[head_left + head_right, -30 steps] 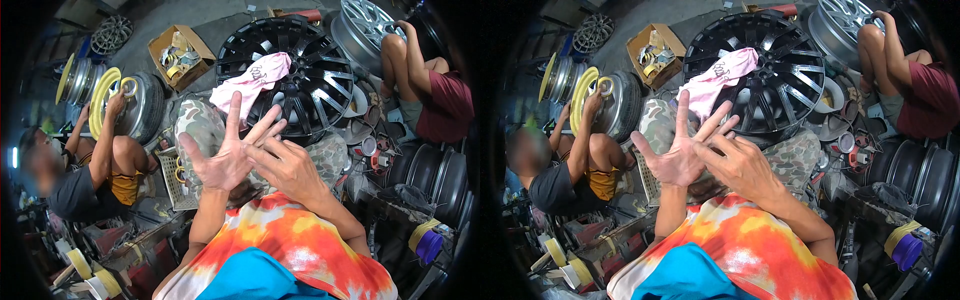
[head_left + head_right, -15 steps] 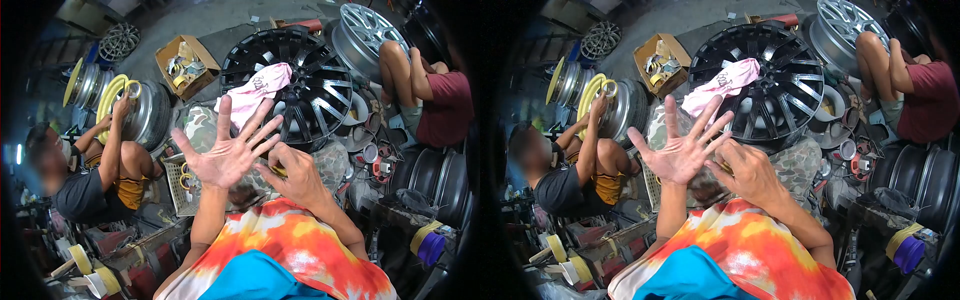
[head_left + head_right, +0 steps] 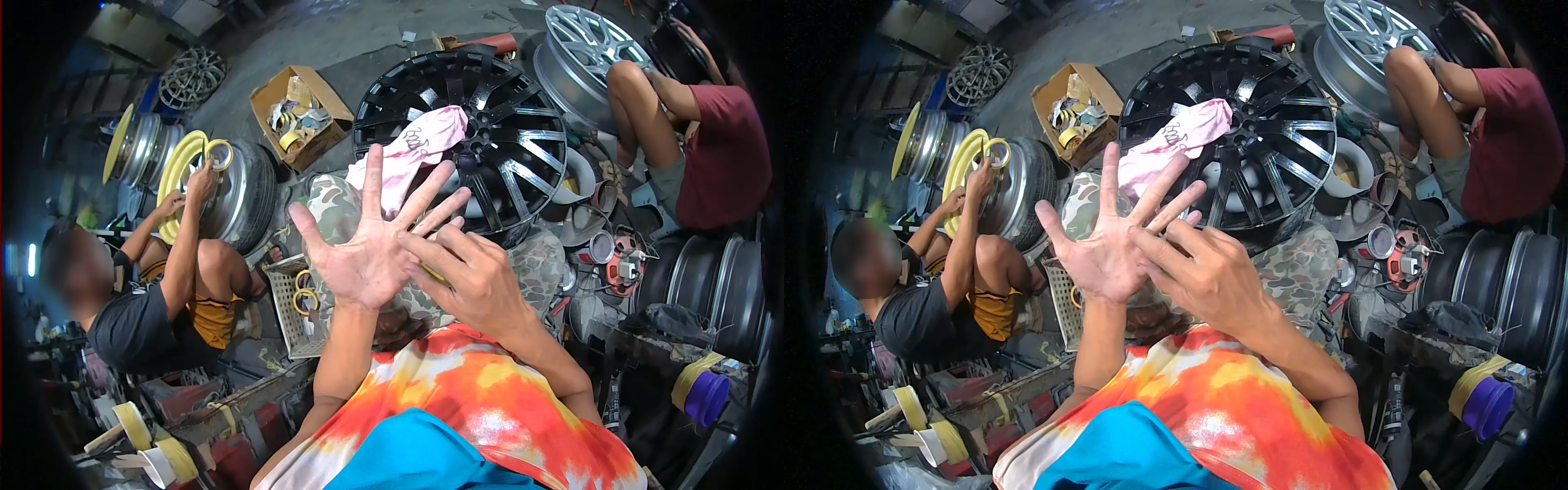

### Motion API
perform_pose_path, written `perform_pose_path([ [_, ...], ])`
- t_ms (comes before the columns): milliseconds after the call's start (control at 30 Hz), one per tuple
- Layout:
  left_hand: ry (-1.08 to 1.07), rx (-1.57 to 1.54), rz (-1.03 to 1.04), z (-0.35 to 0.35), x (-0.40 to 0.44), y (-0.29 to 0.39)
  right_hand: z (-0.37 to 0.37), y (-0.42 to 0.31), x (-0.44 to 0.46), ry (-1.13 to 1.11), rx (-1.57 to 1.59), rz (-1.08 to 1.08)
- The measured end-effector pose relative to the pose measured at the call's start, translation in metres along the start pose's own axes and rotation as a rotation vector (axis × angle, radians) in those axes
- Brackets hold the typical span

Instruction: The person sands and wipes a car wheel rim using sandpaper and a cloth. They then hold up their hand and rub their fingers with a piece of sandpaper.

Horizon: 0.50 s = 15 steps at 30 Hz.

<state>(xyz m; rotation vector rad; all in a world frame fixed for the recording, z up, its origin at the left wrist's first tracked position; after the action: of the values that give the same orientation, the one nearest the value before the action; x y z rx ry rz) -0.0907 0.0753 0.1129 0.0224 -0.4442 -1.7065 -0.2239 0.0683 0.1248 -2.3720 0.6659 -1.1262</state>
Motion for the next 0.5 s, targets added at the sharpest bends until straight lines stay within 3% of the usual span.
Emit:
perform_pose_path([
  [67, 0.07, -0.115, 0.017, 0.0004, 0.0002, 0.0008, 0.0005, -0.0025, 0.0017, -0.002, -0.03, -0.016],
  [200, 0.005, -0.115, 0.015, -0.0051, -0.001, 0.002, 0.0047, -0.0015, -0.0019, -0.074, -0.088, -0.035],
  [267, -0.09, 0.013, 0.004, -0.0025, -0.0012, 0.0019, 0.0056, -0.0009, -0.0029, -0.077, -0.079, -0.036],
  [500, -0.113, 0.182, 0.008, 0.0007, -0.0019, 0.0015, 0.005, -0.0028, 0.0021, -0.016, -0.076, -0.034],
])
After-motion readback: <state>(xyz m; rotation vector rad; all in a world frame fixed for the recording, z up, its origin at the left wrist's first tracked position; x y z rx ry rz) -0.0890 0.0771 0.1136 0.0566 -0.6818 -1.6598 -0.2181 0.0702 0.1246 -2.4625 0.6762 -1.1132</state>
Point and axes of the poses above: each hand's wrist, its own x-axis towards the middle knuckle, its own z-axis out of the palm, y = z × x, the point moved 5 cm from there along x, towards the middle knuckle, and after that the axes turned 1 degree about -x, right-handed, at the moved point
